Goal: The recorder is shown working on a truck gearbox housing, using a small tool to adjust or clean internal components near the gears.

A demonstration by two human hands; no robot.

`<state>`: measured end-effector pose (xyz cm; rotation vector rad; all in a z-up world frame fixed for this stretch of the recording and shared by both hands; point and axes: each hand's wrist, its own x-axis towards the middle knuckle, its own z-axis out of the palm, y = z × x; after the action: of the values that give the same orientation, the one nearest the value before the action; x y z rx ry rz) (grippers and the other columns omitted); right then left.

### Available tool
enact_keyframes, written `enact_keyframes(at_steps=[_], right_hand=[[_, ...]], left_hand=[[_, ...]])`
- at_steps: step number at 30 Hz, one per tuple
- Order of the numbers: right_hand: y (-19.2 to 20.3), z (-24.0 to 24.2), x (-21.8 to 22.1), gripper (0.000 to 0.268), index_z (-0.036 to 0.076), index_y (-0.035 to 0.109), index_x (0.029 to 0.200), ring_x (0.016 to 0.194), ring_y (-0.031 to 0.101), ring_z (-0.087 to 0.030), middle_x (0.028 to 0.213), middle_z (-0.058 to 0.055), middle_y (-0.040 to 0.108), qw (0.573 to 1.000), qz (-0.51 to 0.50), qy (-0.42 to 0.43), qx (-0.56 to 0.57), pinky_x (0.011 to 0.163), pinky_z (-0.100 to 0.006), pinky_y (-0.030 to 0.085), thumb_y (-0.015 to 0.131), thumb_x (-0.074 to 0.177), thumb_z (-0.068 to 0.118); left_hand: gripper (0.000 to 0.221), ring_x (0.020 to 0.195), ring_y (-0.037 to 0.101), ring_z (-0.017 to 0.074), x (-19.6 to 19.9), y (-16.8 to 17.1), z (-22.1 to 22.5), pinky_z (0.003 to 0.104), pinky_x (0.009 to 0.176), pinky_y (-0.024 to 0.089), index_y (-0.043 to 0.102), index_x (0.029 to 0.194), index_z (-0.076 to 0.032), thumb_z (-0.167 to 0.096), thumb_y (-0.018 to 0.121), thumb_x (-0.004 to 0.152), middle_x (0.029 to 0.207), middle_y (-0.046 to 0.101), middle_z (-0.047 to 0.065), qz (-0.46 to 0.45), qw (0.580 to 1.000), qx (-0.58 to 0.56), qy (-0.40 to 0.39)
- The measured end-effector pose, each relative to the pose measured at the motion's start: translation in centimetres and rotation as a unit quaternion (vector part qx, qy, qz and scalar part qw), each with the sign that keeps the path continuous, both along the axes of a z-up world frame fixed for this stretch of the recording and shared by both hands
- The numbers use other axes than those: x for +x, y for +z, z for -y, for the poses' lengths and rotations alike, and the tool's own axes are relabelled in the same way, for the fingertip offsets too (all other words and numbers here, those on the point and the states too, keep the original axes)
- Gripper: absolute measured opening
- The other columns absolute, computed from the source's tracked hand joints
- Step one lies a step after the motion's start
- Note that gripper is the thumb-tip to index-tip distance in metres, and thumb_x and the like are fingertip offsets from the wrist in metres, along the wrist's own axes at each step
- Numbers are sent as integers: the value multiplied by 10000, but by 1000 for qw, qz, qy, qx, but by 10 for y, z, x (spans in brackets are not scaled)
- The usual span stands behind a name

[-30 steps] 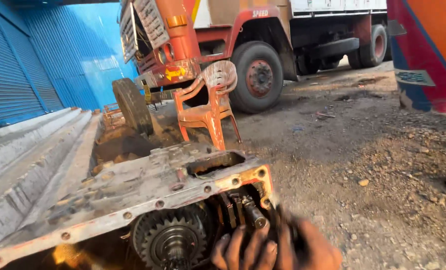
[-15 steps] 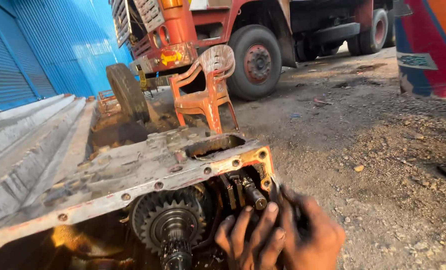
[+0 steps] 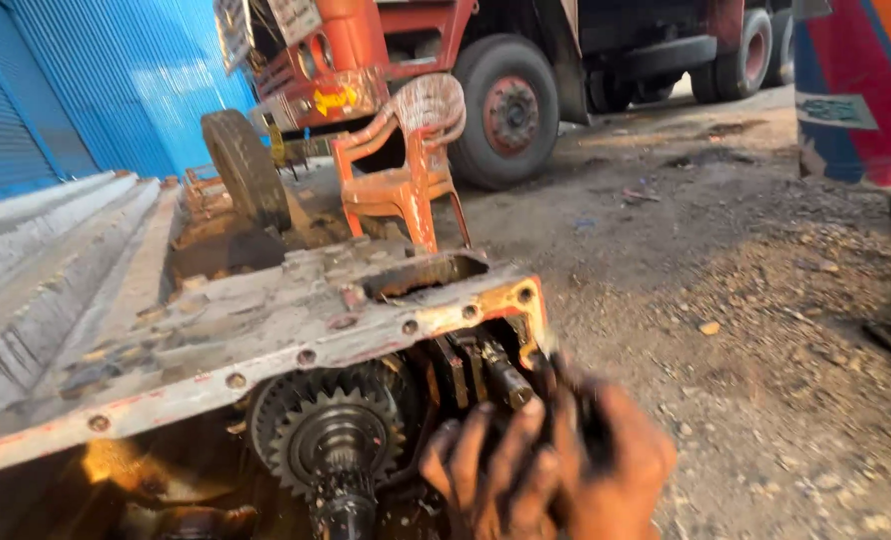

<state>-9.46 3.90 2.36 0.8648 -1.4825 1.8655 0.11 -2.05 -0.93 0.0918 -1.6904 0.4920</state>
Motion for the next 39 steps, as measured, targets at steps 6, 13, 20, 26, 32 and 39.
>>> enact_keyframes(at_steps=[6, 13, 20, 26, 32, 39], right_hand=[[7, -11, 5, 148, 39, 706, 1071, 698, 685, -117, 871, -125, 732, 995, -61, 60, -42, 635, -274, 536, 728, 927, 66], [3, -18, 3, 110, 66, 731, 976, 509, 599, -145, 673, -113, 672, 998, 16, 27, 55, 522, -306, 488, 766, 886, 118], [2, -10, -2, 162, 40, 690, 1045, 636, 650, -175, 779, -130, 672, 997, -73, 32, 14, 614, -295, 525, 719, 887, 63], [16, -11, -1, 147, 45, 698, 993, 619, 659, -221, 752, -146, 667, 996, -88, 5, 23, 595, -325, 520, 758, 858, 49], [13, -5, -6, 176, 62, 706, 1039, 648, 723, -195, 810, -138, 705, 996, -80, 23, -13, 610, -314, 551, 743, 867, 63], [19, -15, -9, 199, 51, 715, 1024, 639, 705, -226, 799, -135, 710, 996, -86, 23, 21, 602, -323, 541, 755, 830, 40]], left_hand=[[531, 1293, 588, 354, -1, -8, -2, 593, 1032, 393, 367, 1526, -246, -239, 611, 1055, 1453, 610, 59, -26, 999, 19, 1], [516, 1296, 580, 358, 2, -10, 2, 611, 1007, 384, 386, 1506, -251, -247, 625, 1050, 1493, 578, 57, -13, 999, -40, 11], [477, 1212, 570, 345, 1, -4, -5, 602, 980, 416, 436, 1467, -269, -290, 671, 1053, 1392, 596, 16, -41, 996, -70, 43], [476, 1169, 616, 280, -3, -10, -3, 549, 963, 475, 510, 1373, -367, -137, 657, 984, 1306, 611, -47, -142, 986, -60, 58], [432, 1162, 636, 262, -5, -9, 0, 540, 979, 490, 506, 1396, -360, -186, 697, 1051, 1302, 610, -60, -138, 986, -67, 70], [439, 1127, 644, 302, -12, -5, 5, 573, 945, 483, 512, 1400, -334, -156, 601, 1008, 1284, 624, -22, -158, 982, -88, 46]])
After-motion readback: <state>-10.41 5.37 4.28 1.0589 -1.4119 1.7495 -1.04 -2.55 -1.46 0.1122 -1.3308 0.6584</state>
